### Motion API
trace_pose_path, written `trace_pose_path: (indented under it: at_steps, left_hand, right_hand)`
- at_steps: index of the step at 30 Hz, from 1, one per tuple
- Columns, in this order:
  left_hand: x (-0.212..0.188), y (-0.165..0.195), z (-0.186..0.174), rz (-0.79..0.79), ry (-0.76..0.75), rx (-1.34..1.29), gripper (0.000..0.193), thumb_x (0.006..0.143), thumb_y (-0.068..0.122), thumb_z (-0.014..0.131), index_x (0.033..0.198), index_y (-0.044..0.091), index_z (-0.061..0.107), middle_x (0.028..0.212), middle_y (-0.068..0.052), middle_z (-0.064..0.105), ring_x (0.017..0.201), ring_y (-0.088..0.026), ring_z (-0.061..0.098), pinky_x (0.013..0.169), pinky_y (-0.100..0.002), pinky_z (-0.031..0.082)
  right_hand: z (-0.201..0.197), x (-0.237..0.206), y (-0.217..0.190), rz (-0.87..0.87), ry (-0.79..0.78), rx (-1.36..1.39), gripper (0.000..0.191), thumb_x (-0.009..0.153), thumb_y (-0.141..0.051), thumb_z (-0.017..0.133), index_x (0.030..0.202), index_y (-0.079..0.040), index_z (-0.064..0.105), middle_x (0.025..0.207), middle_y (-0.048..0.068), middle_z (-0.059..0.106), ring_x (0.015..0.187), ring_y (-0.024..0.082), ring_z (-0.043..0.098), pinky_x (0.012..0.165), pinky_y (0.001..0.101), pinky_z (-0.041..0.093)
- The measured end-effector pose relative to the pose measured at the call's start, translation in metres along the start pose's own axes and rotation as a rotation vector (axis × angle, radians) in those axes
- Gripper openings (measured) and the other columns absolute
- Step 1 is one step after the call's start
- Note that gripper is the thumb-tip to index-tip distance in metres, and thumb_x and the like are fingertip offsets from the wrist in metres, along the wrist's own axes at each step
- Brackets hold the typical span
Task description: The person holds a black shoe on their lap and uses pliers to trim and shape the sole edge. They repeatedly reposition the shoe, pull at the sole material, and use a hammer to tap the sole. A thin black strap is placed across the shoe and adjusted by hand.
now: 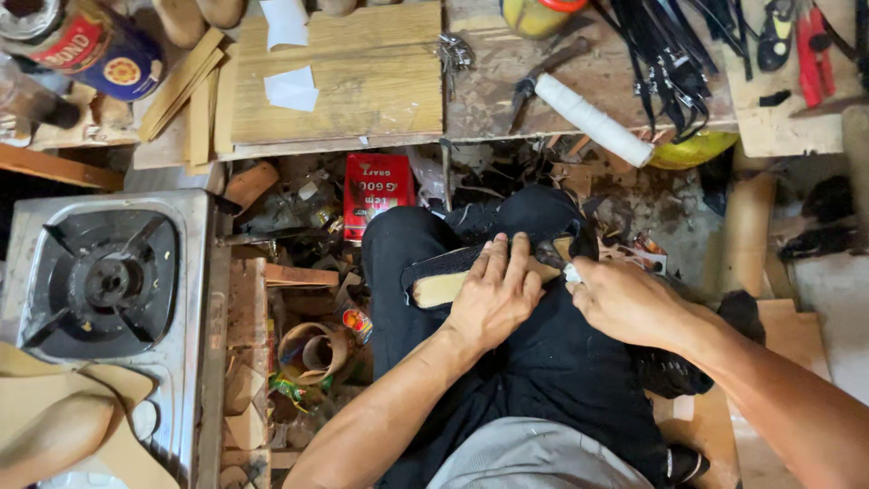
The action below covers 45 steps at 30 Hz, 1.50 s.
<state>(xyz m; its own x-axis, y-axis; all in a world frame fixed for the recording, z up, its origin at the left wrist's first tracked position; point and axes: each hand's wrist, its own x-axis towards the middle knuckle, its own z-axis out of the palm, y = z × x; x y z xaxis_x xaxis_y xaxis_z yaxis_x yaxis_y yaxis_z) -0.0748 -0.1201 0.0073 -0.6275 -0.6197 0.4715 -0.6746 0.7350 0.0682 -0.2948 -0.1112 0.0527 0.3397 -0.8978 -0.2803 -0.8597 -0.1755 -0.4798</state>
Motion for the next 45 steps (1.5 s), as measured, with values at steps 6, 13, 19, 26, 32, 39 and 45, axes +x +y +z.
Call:
trace_pose_path:
  at_steps: [6,13,19,26,32,39,45]
  left_hand:
    - [0.0,0.002,-0.002,0.022,-0.003,-0.015,0.036,0.093,0.034,0.069,0.104,0.0,0.071,0.136,-0.023,0.06,0.121,-0.049,0.062,0.101,-0.054,0.053]
    - [-0.002,-0.001,-0.003,0.035,-0.018,-0.008,0.04,0.092,0.038,0.071,0.105,0.0,0.072,0.131,-0.021,0.062,0.122,-0.049,0.062,0.1,-0.054,0.054]
    - [0.0,0.0,-0.001,0.036,-0.009,0.01,0.045,0.092,0.039,0.07,0.109,-0.003,0.071,0.128,-0.021,0.063,0.122,-0.049,0.062,0.1,-0.053,0.055]
    - [-0.003,0.0,0.0,0.045,-0.027,0.025,0.047,0.091,0.038,0.071,0.11,-0.004,0.071,0.122,-0.02,0.063,0.122,-0.048,0.062,0.103,-0.052,0.055]
    - [-0.001,0.005,-0.006,0.008,-0.022,0.006,0.043,0.091,0.037,0.071,0.109,-0.002,0.071,0.122,-0.02,0.064,0.123,-0.047,0.061,0.102,-0.052,0.053]
    - [0.029,0.024,-0.027,-0.181,-0.244,-0.084,0.052,0.088,0.041,0.075,0.122,0.003,0.067,0.11,-0.016,0.063,0.109,-0.041,0.065,0.084,-0.048,0.054]
    - [0.083,0.015,-0.041,-0.29,-0.419,-0.183,0.039,0.084,0.042,0.075,0.096,0.005,0.069,0.094,-0.015,0.073,0.092,-0.033,0.07,0.081,-0.051,0.051]
  right_hand:
    - [-0.008,-0.012,-0.008,0.045,0.033,0.005,0.02,0.093,-0.023,0.06,0.096,-0.004,0.063,0.074,0.023,0.069,0.072,0.043,0.067,0.064,0.0509,0.051]
    - [0.011,-0.02,-0.028,0.16,0.63,0.837,0.028,0.104,-0.028,0.053,0.115,-0.004,0.062,0.074,0.003,0.066,0.053,0.009,0.062,0.048,0.029,0.052]
    - [0.037,-0.018,-0.012,0.315,0.301,0.886,0.029,0.1,-0.028,0.055,0.104,-0.003,0.068,0.067,0.006,0.063,0.046,0.015,0.057,0.042,0.032,0.047]
    - [0.035,-0.018,-0.021,0.361,0.109,0.643,0.029,0.099,-0.028,0.058,0.094,-0.001,0.067,0.061,0.005,0.063,0.044,0.015,0.06,0.044,0.0316,0.05]
    - [0.049,-0.017,-0.014,0.207,0.407,0.718,0.03,0.102,-0.028,0.056,0.097,-0.002,0.068,0.066,0.003,0.065,0.048,0.012,0.061,0.046,0.0279,0.05]
    - [0.054,-0.037,0.011,0.38,0.329,0.948,0.029,0.097,-0.029,0.058,0.097,-0.002,0.067,0.064,0.007,0.063,0.042,0.014,0.058,0.039,0.0297,0.047]
    - [0.069,-0.056,0.002,0.413,0.344,1.153,0.033,0.098,-0.03,0.057,0.098,0.002,0.066,0.062,0.009,0.061,0.04,0.016,0.057,0.035,0.0304,0.044]
